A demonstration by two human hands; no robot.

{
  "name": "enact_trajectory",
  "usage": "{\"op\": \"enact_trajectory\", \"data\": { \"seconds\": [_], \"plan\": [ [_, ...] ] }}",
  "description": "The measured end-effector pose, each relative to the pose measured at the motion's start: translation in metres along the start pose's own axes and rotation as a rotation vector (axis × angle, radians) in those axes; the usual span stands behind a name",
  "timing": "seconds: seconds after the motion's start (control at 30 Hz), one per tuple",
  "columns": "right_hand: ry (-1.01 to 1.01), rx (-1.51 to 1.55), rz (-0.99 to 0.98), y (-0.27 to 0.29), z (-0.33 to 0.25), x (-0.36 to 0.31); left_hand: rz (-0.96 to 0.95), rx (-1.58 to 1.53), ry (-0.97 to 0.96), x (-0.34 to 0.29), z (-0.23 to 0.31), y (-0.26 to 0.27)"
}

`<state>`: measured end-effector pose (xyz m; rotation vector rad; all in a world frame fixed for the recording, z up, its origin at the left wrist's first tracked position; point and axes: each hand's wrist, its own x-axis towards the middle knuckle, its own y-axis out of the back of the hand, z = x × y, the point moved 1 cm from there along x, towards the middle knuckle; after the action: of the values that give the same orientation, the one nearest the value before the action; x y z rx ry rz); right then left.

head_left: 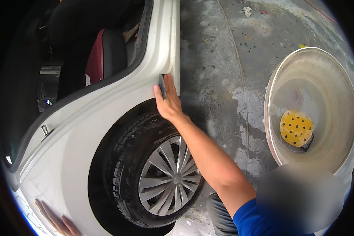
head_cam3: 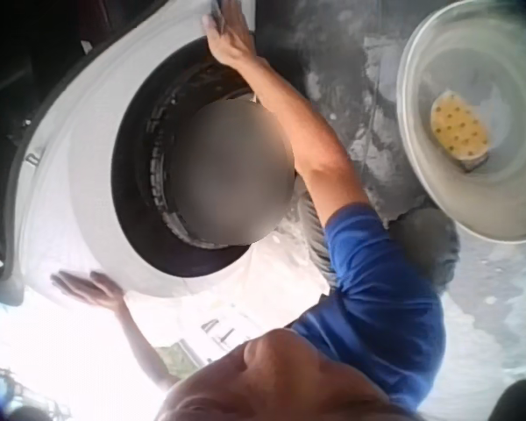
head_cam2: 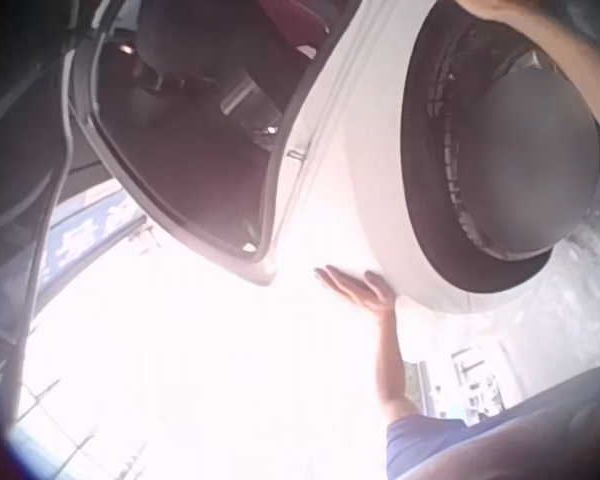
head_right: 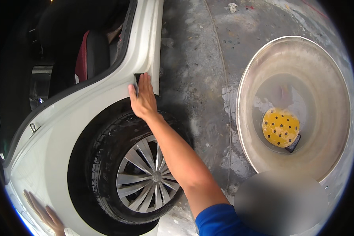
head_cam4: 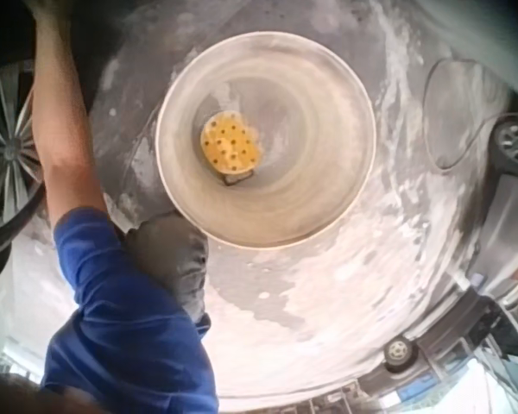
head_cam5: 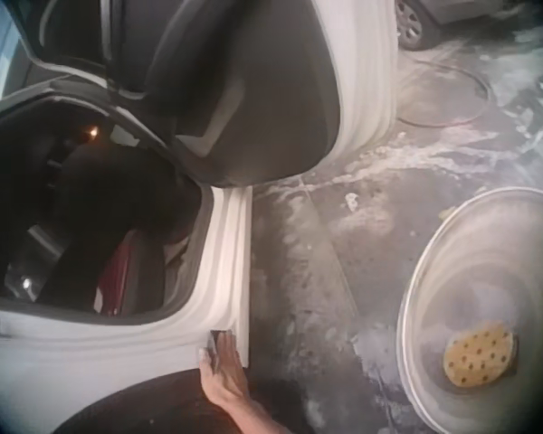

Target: The person sands the rear quarter panel of a white car using a sanding block. They repeatedly rub the block over the surface, occasionally dipping it into a bucket of water, and continue sanding around the wheel arch and fuel door area.

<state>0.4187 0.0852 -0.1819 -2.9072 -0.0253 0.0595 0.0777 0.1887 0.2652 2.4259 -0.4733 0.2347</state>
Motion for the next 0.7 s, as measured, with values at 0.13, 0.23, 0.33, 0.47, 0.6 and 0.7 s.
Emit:
{"op": "enact_trajectory", "data": {
  "seconds": [0.13,0.23,0.33,0.47,0.6,0.7],
  "plan": [
    [-0.036,-0.015,-0.05,-0.002,0.007,-0.012,0.008,-0.001,-0.004,-0.002,-0.002,0.0],
    [0.048,-0.079,-0.022,-0.009,0.015,-0.033,0.027,0.001,-0.015,-0.002,-0.003,-0.003],
    [-0.015,-0.062,-0.052,0.003,0.015,0.0,0.029,0.135,0.082,-0.012,-0.025,-0.015],
    [-0.029,0.018,-0.046,0.009,0.015,-0.009,0.016,0.235,0.166,-0.026,-0.042,-0.022],
    [0.019,-0.086,-0.028,-0.006,0.028,-0.037,0.015,0.015,0.003,-0.003,-0.004,-0.001],
    [-0.019,-0.086,-0.032,0.004,0.021,-0.001,0.018,0.016,-0.009,-0.002,-0.004,-0.001]
  ]
}}
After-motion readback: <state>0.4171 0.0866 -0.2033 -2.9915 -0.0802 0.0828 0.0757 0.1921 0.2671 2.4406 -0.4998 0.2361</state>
